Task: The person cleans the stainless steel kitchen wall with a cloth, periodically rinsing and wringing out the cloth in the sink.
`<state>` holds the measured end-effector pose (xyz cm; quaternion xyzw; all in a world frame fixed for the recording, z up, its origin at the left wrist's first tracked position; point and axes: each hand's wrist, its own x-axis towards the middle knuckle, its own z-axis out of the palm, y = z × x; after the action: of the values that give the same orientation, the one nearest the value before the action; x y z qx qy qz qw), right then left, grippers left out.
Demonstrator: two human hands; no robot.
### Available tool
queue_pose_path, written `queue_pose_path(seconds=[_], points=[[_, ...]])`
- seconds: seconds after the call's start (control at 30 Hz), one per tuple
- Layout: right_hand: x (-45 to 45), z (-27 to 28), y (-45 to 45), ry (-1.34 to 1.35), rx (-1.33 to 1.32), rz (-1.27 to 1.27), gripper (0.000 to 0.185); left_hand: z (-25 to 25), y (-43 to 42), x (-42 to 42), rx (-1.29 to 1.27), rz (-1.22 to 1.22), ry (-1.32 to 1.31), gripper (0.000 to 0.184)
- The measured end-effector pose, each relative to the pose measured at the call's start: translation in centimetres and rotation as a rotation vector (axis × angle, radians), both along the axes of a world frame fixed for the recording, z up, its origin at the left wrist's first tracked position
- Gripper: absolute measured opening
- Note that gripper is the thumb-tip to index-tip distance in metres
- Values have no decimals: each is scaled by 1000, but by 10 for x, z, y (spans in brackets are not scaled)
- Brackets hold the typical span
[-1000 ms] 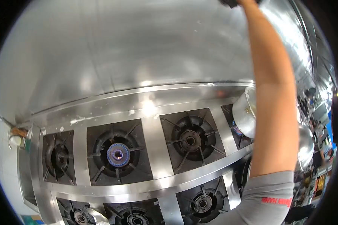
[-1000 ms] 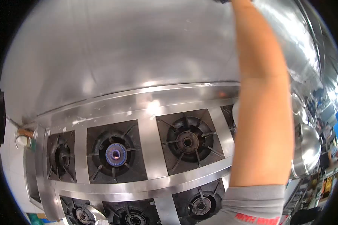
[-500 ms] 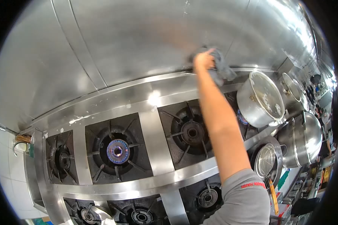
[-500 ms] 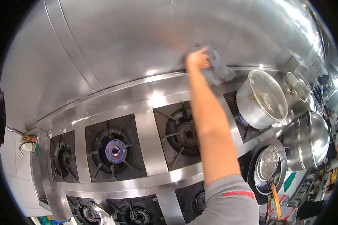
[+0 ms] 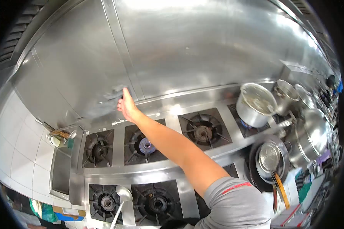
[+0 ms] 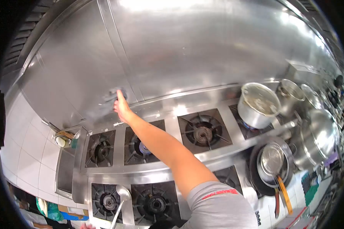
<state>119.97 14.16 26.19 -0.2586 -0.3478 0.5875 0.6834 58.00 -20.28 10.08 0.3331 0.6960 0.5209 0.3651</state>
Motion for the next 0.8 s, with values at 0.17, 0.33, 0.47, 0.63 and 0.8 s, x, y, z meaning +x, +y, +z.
queue_pose_path(seconds=[0.17,0.33,0.47,0.63,0.8], points=[[-11,45,-182,-92,277,173,72,69,57,172,348,-510,-76,54],[-24,-5,-366,391,123,293,58,40,51,310,106,-1136,-968,107],[15,-105,-476,335,-166,-2,52,-2,3,384,-227,-1419,-859,63],[55,-79,-598,131,-409,-344,60,72,-61,423,-325,-1270,-830,57],[61,31,-652,108,20,-96,72,202,-84,476,76,-1373,-815,47]])
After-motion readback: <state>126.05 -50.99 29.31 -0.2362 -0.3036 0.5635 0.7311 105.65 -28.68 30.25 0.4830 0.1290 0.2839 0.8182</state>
